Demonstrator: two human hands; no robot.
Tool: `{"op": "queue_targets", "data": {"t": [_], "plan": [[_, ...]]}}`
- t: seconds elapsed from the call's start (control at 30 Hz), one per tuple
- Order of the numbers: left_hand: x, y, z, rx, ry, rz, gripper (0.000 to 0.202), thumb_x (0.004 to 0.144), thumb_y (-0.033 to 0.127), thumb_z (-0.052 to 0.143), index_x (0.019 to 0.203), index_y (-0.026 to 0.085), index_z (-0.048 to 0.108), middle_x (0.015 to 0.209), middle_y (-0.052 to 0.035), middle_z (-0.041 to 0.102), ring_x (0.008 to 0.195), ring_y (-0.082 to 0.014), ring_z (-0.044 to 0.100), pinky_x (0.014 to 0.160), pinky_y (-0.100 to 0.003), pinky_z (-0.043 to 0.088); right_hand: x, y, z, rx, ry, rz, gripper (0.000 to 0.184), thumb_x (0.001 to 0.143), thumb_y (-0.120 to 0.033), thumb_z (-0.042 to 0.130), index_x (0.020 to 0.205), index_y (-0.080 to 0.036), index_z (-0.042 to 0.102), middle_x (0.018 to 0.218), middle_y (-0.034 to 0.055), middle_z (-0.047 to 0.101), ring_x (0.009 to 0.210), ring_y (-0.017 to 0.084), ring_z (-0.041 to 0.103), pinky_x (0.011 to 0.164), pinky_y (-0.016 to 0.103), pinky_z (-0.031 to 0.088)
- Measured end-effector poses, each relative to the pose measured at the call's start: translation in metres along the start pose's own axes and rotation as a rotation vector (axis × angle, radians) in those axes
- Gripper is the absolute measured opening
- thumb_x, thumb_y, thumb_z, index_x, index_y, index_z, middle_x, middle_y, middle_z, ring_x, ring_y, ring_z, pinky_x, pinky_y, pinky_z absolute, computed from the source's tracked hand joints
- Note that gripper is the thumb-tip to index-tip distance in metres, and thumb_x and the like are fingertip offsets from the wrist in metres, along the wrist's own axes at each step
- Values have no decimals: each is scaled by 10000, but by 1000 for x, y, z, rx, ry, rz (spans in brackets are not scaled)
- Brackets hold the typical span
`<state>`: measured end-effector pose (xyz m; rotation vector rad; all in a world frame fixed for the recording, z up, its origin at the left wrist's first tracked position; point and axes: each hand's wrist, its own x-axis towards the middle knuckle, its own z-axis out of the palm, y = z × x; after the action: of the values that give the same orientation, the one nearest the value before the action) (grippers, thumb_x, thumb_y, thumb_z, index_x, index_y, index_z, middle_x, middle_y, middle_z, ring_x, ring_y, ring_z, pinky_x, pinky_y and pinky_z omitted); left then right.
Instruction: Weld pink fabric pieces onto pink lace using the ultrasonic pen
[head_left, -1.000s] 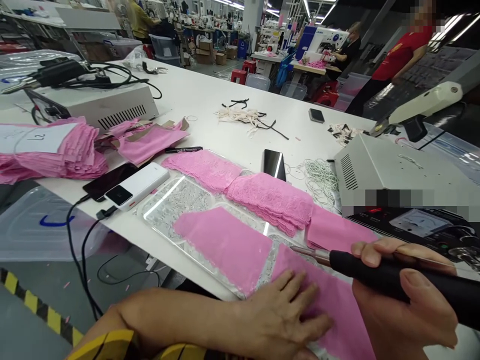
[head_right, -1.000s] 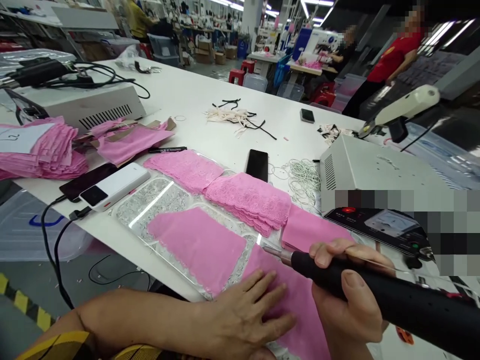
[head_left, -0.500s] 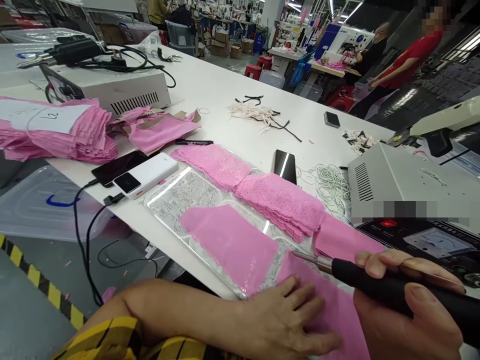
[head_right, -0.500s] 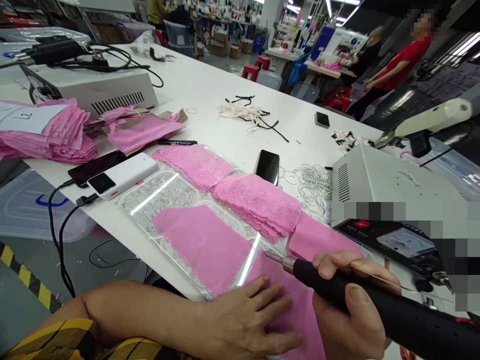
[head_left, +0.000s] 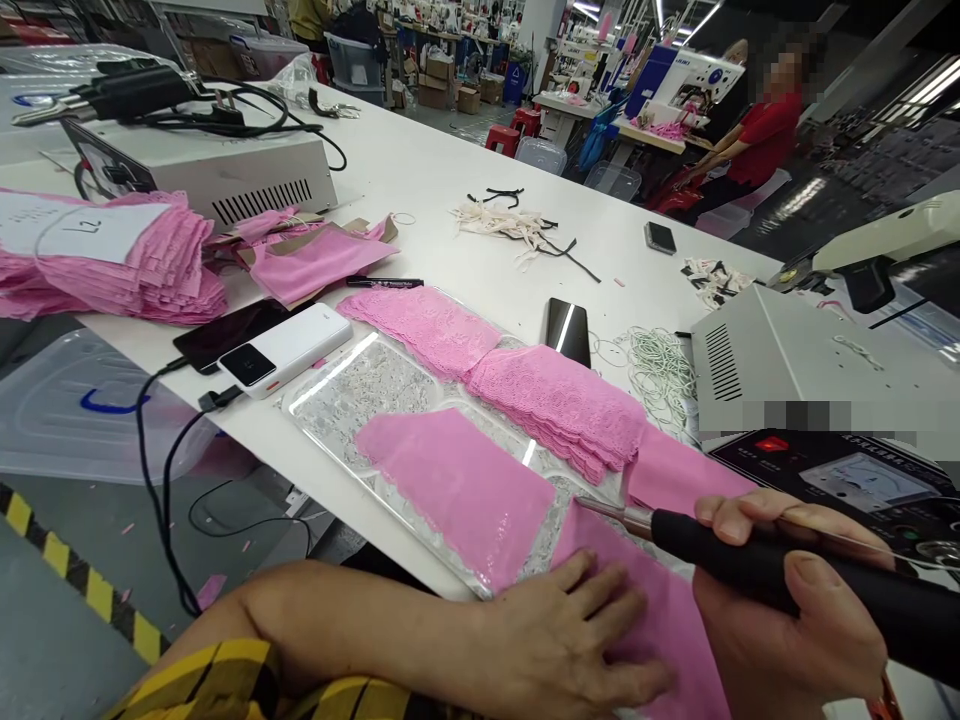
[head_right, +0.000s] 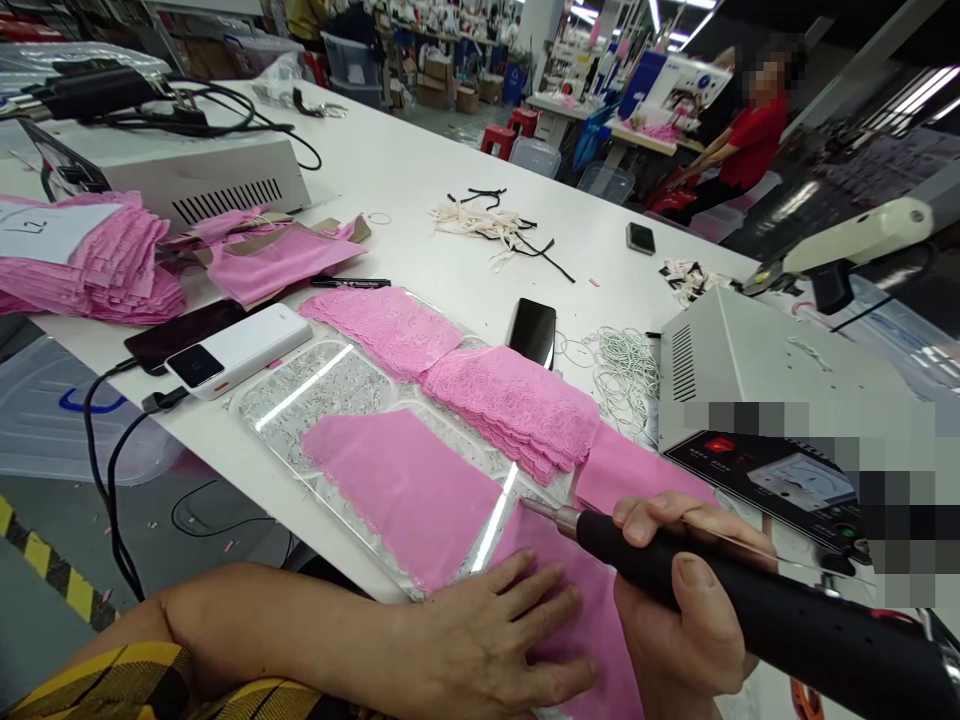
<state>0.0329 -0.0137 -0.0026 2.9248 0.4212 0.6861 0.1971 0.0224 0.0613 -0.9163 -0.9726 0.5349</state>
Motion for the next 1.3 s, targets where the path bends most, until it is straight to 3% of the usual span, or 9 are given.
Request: {"op": "queue_targets", "data": {"t": [0.53,0.67,0.8,0.9,1.03,1.3], "plan": [[2,0,-4,18,18,12,530,978,581,453,1342,212,565,1265,-166,613,1230,-321,546,1009,-439,401,-1,0,0,-53,-31,-16,122,628,-279,636,702,-208,570,661,-22,592,483,130,481,543,372,481],[3,1,-11,-22,112,118,318,1014,356,457,1206,189,648,1264,-131,632,1111,-245,606,902,-346,467,0,-1,-4,0,-28,2,122,596,-267,599,695,-208,559,649,-22,562,474,121,457,505,347,458],[-9,-1,-10,-117,254,209,274,995,266,476,988,124,710,950,-83,684,783,-154,616,738,-285,492,-4,-2,-9,28,-66,20,140,609,-295,613,704,-200,574,650,-13,567,461,117,455,476,332,438],[-24,-6,-11,-139,349,151,281,955,258,503,853,90,703,791,-78,645,674,-146,576,645,-296,480,-8,-3,-10,34,-107,35,173,627,-315,651,746,-203,596,654,-15,581,463,121,470,465,320,430],[-38,-11,-19,-115,436,79,225,900,169,491,888,69,693,830,-87,676,709,-155,598,656,-301,488,-11,-5,-8,46,-112,61,180,639,-318,676,759,-208,599,663,-22,587,471,120,476,468,318,441],[-52,-13,-23,-102,311,18,202,858,150,518,977,61,655,931,-116,699,823,-184,633,703,-326,504,-11,-6,-6,34,-123,72,221,632,-357,724,756,-210,616,660,-18,592,461,122,481,460,324,452]]}}
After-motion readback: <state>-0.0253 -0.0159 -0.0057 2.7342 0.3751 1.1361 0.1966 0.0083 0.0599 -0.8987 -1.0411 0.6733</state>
